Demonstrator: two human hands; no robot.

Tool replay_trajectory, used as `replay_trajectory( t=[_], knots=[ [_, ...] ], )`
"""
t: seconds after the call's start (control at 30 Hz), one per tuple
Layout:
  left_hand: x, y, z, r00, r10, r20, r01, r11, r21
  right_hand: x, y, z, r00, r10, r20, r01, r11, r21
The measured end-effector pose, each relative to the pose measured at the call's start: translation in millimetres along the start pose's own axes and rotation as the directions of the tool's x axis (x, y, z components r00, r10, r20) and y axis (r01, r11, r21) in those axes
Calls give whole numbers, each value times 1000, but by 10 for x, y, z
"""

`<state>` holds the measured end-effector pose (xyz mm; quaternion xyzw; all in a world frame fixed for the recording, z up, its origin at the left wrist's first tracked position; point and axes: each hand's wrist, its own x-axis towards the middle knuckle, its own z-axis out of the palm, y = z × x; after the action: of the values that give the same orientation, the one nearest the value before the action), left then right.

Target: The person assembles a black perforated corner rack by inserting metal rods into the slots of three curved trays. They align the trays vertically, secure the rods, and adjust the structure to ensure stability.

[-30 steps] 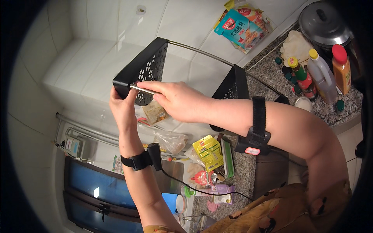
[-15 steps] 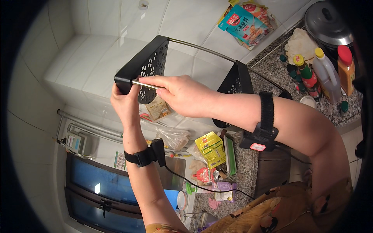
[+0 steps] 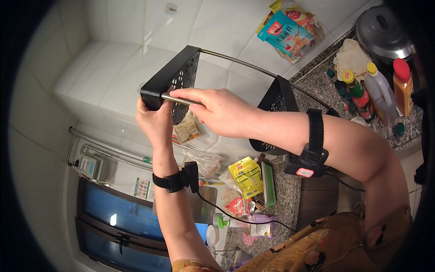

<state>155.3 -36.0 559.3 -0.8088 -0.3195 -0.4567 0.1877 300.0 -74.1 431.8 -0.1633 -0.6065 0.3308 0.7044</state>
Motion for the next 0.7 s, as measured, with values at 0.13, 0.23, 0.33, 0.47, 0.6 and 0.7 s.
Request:
replay_trajectory(
  t=[0.13, 0.23, 0.33, 0.47, 0.6, 0.7],
  knots=[
    [-38, 162, 58, 986, 156, -64, -157, 988, -4, 37, 83, 62, 985, -146, -88, 140, 988, -64],
    [36, 107, -61, 962, 270, 23, -269, 939, 217, 77, 157, 108, 961, -237, -145, 225, 969, -99],
    [117, 65, -125, 981, 175, 87, -195, 907, 372, 79, 108, 101, 970, -194, -146, 178, 977, -114],
    [53, 99, 11, 999, -8, 31, 7, 1000, 2, 103, 48, 107, 971, -166, -173, 144, 981, -134],
    [-17, 247, 53, 999, -18, 32, 20, 999, -48, 84, -6, 58, 985, -90, -144, 77, 993, -93],
    [18, 254, 67, 994, 107, 9, -107, 994, 11, 94, -6, 54, 985, -85, -151, 71, 993, -94]
  ],
)
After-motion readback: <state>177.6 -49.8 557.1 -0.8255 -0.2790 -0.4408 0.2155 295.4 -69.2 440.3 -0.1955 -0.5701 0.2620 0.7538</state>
